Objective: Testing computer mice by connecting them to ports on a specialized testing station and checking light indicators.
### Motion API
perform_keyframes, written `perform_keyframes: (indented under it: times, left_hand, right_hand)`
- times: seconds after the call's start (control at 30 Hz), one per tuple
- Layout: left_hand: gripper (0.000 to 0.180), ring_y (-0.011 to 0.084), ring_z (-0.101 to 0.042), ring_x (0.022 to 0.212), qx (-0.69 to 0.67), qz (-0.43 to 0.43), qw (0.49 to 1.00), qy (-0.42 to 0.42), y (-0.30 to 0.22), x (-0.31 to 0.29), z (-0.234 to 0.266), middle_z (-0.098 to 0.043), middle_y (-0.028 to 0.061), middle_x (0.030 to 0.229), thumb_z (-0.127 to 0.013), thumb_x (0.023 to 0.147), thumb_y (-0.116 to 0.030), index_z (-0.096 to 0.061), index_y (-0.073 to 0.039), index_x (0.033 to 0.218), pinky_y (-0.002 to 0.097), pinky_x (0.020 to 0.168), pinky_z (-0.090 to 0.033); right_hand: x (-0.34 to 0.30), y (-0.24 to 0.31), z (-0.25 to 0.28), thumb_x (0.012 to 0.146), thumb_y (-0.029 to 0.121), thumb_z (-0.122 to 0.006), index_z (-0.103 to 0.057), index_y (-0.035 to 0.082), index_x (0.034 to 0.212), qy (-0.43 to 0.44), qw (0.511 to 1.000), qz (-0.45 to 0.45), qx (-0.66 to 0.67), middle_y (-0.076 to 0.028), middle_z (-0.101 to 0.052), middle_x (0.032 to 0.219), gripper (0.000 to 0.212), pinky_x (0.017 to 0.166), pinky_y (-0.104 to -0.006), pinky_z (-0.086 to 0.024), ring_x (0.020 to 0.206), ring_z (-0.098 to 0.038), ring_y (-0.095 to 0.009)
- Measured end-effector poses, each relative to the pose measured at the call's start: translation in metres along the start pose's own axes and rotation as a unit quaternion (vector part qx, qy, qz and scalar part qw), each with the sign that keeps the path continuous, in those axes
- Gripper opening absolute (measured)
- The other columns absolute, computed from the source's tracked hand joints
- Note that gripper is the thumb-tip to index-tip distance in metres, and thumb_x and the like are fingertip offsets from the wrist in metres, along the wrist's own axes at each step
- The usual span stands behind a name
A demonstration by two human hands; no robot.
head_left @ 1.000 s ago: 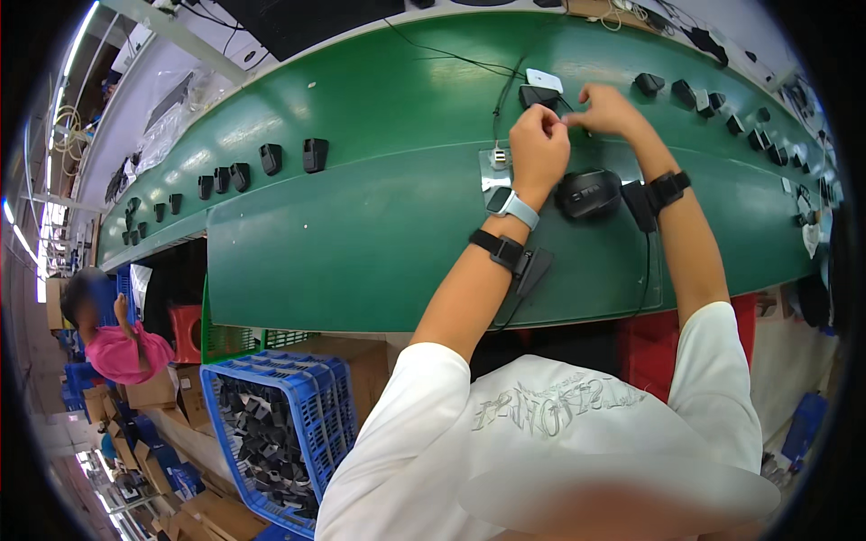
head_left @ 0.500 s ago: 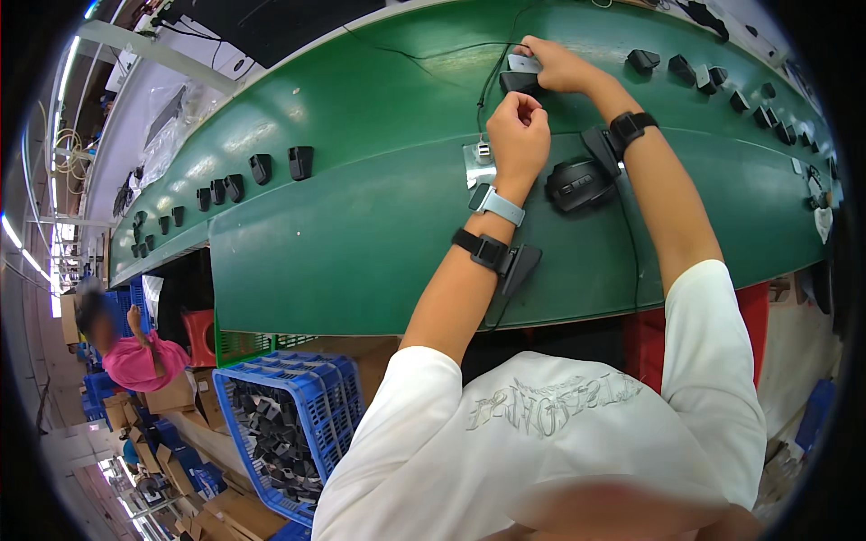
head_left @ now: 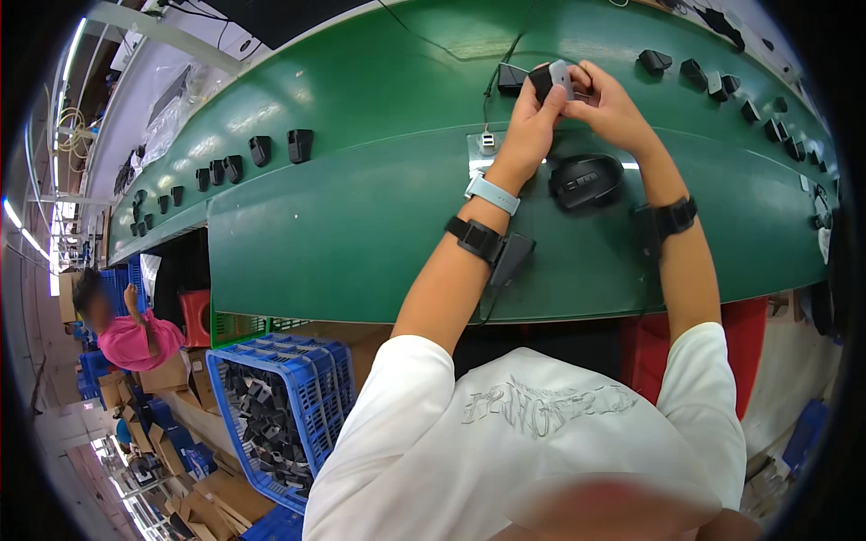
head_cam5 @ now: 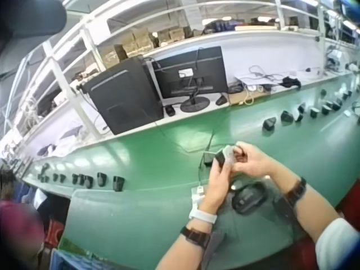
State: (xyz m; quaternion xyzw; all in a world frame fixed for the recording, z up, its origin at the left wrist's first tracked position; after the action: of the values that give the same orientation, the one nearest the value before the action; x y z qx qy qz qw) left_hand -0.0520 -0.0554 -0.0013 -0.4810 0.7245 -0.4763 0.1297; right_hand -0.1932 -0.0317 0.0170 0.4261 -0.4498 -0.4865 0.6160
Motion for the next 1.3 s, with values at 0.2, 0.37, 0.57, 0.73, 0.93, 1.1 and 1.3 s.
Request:
perform_keyframes:
  times: [0.2,0.37,0.57,0.73,0.93,1.1,1.3]
  left_hand:
    - [0.033,0.0186,-0.062,0.106,0.007,0.049,0.999,0.013,-0.001,-0.001,-0.008,-0.06,0.0105,0.112,-0.061,0.1,-0.015,-0.047,-0.004,0.128,0.0348,0.089,-0.059]
    - [0.062,0.0183,-0.059,0.105,0.228,-0.069,0.971,0.033,-0.008,-0.005,-0.011,-0.056,0.0105,0.115,-0.079,0.078,0.001,-0.047,-0.003,0.131,0.031,0.091,-0.056]
    - [0.056,0.0172,-0.06,0.103,0.285,-0.112,0.95,0.06,-0.006,-0.003,-0.012,-0.058,0.0066,0.11,-0.076,0.073,0.003,-0.059,0.001,0.126,0.0301,0.09,-0.052]
    - [0.052,0.0168,-0.061,0.094,0.304,-0.133,0.942,0.053,-0.01,-0.003,-0.013,-0.058,0.0063,0.104,-0.075,0.07,-0.001,-0.064,-0.002,0.12,0.0292,0.082,-0.053]
    - [0.051,0.0183,-0.062,0.087,0.354,-0.149,0.922,0.048,-0.011,-0.005,-0.013,-0.059,0.0068,0.099,-0.076,0.068,-0.005,-0.065,-0.003,0.118,0.0297,0.076,-0.054]
    - [0.046,0.0224,-0.062,0.085,0.382,-0.185,0.905,0.042,-0.012,-0.005,-0.01,-0.06,0.0092,0.095,-0.074,0.066,-0.006,-0.065,-0.002,0.112,0.0316,0.076,-0.053]
    - [0.048,0.017,-0.06,0.096,0.472,-0.182,0.861,0.055,-0.018,-0.01,-0.021,-0.06,0.0056,0.103,-0.075,0.072,-0.001,-0.063,-0.002,0.118,0.0301,0.087,-0.051]
  right_hand:
    - [-0.032,-0.009,0.04,0.106,0.022,-0.04,-0.056,0.002,0.101,-0.195,0.973,0.037,0.12,-0.001,-0.054,0.101,0.026,0.097,-0.0279,-0.04,0.1,-0.051,-0.013]
    - [-0.048,0.007,0.032,0.104,0.022,-0.054,-0.065,-0.001,0.117,-0.206,0.951,0.023,0.23,0.003,-0.054,0.095,0.028,0.082,-0.0245,-0.041,0.09,-0.049,-0.007]
    - [-0.051,0.018,0.032,0.099,0.016,-0.065,-0.071,-0.001,0.11,-0.188,0.975,0.069,0.096,0.003,-0.058,0.085,0.021,0.076,-0.0222,-0.044,0.079,-0.052,-0.008]
    - [-0.051,0.015,0.03,0.095,0.013,-0.069,-0.071,-0.002,0.106,-0.184,0.978,0.063,0.073,0.0,-0.065,0.086,0.018,0.074,-0.0228,-0.046,0.08,-0.057,-0.008]
    - [-0.05,0.012,0.026,0.091,0.01,-0.074,-0.071,-0.002,0.103,-0.2,0.977,0.053,0.052,-0.002,-0.07,0.088,0.017,0.073,-0.0232,-0.051,0.078,-0.062,-0.009]
    - [-0.049,0.011,0.023,0.09,0.01,-0.075,-0.071,-0.002,0.101,-0.194,0.98,0.035,0.021,-0.002,-0.07,0.087,0.017,0.072,-0.0229,-0.052,0.078,-0.063,-0.009]
    - [-0.047,0.008,0.019,0.09,0.01,-0.075,-0.071,-0.001,0.099,-0.193,0.981,0.018,0.008,-0.001,-0.069,0.087,0.014,0.07,-0.0222,-0.051,0.076,-0.061,-0.007]
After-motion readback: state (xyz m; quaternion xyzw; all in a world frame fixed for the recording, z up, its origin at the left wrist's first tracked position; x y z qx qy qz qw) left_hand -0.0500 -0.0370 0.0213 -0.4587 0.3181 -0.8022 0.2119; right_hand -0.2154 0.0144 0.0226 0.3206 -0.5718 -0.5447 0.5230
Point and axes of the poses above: each hand's wrist, its own x-axis towards the middle knuckle, its own z-axis out of the back of the hand, y = z × x, the point moved 5 cm from there along x, towards the middle knuckle
